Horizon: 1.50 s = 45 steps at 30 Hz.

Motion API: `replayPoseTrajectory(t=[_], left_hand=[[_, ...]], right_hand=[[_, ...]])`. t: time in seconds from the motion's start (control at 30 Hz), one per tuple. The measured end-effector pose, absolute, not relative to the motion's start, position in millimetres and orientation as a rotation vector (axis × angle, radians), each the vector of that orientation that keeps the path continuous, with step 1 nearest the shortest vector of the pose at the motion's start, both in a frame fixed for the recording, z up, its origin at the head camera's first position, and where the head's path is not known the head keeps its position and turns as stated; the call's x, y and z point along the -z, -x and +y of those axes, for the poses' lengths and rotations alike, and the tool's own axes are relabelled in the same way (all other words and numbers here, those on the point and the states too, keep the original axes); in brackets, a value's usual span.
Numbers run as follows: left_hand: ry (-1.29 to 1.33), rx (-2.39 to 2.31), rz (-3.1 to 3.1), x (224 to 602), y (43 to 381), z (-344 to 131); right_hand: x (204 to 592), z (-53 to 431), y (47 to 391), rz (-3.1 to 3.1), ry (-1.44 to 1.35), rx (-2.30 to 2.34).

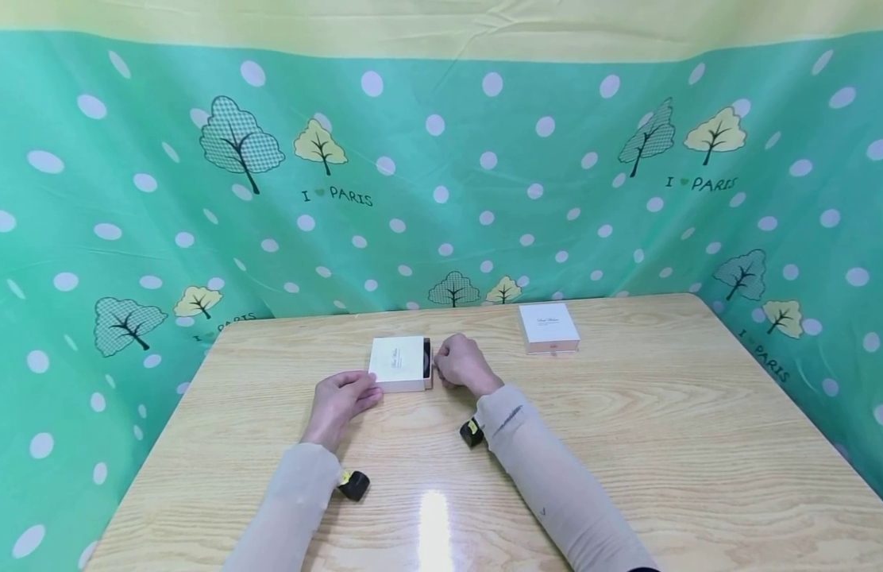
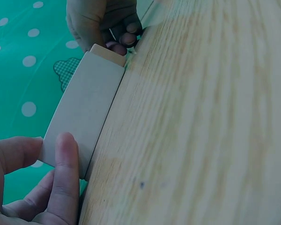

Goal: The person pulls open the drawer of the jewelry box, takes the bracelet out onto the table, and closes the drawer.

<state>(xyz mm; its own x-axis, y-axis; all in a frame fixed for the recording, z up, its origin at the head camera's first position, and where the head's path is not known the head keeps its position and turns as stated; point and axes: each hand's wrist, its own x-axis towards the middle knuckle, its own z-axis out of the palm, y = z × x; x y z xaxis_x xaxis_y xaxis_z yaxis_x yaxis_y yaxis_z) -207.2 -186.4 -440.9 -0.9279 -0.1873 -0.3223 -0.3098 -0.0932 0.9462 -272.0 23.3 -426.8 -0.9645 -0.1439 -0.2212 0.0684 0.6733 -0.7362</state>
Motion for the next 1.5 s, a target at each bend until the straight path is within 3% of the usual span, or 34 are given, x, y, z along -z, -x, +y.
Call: replayPoseTrajectory(t=[1.5], left_hand=[[0.566, -2.182, 2.057, 442.4, 207.0, -187.1]], right_hand=[[423.6, 37.3, 272.1, 2.566, 0.005, 1.208]])
